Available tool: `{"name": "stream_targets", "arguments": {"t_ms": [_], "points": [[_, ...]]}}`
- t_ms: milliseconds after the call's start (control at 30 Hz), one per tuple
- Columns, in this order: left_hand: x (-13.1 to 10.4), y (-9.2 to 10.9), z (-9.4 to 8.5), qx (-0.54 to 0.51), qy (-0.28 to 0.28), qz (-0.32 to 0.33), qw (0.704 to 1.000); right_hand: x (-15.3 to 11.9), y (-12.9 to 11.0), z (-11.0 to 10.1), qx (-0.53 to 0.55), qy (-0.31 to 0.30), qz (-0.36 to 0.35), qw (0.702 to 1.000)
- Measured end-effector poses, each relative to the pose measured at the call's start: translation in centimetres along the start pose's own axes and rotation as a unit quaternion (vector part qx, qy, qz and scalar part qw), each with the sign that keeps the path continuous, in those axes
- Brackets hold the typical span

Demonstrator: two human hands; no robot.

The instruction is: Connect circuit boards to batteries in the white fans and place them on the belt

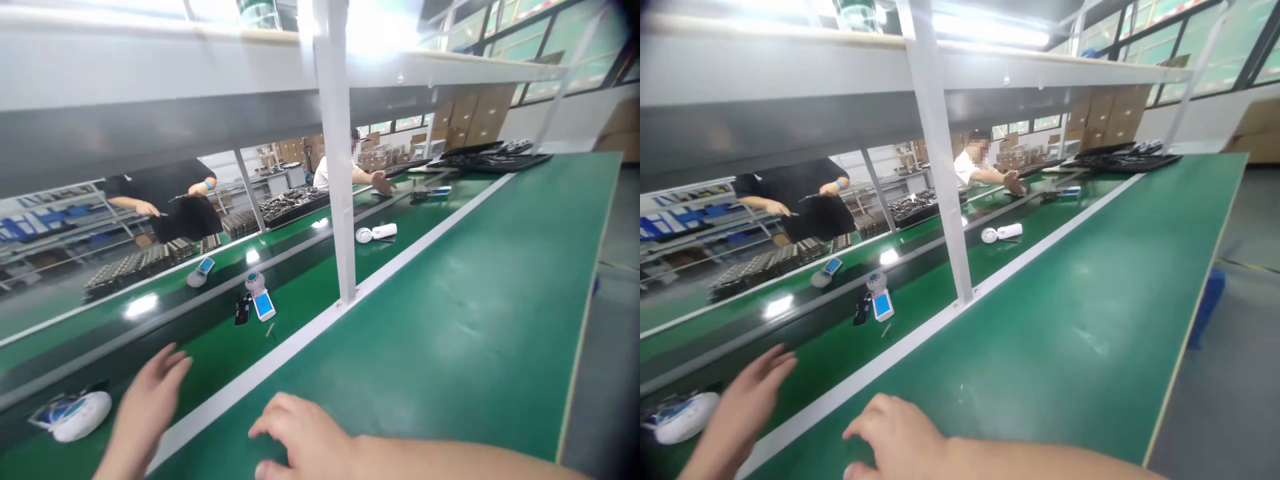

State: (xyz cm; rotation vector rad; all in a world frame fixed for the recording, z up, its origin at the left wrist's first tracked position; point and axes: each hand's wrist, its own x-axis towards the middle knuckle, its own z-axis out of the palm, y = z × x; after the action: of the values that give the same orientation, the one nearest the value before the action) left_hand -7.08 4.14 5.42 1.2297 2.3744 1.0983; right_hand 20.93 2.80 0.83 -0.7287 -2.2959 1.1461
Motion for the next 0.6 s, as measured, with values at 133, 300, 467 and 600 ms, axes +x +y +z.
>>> {"name": "stream_targets", "arguments": {"t_ms": [133,300,467,600], "points": [[4.0,3.7,5.7,0.004,-0.076,-0.026,0.997,0.3,0.0,-0.5,-0.024,0.002,-0.009,1.0],[8.1,5.7,7.9,-0.03,-0.073,-0.081,0.994,1.6,1.6,-0.3,-0.064,-0.026,-0.052,0.996],[9.4,6.7,8.1,-0.1,-0.11,-0.169,0.974,3.0,2.8,0.5,-0.126,-0.044,-0.095,0.986],[10.0,7.5,8.0,-0.142,-0.143,-0.198,0.959,3.0,2.3,0.5,-0.137,-0.056,-0.126,0.981]]}}
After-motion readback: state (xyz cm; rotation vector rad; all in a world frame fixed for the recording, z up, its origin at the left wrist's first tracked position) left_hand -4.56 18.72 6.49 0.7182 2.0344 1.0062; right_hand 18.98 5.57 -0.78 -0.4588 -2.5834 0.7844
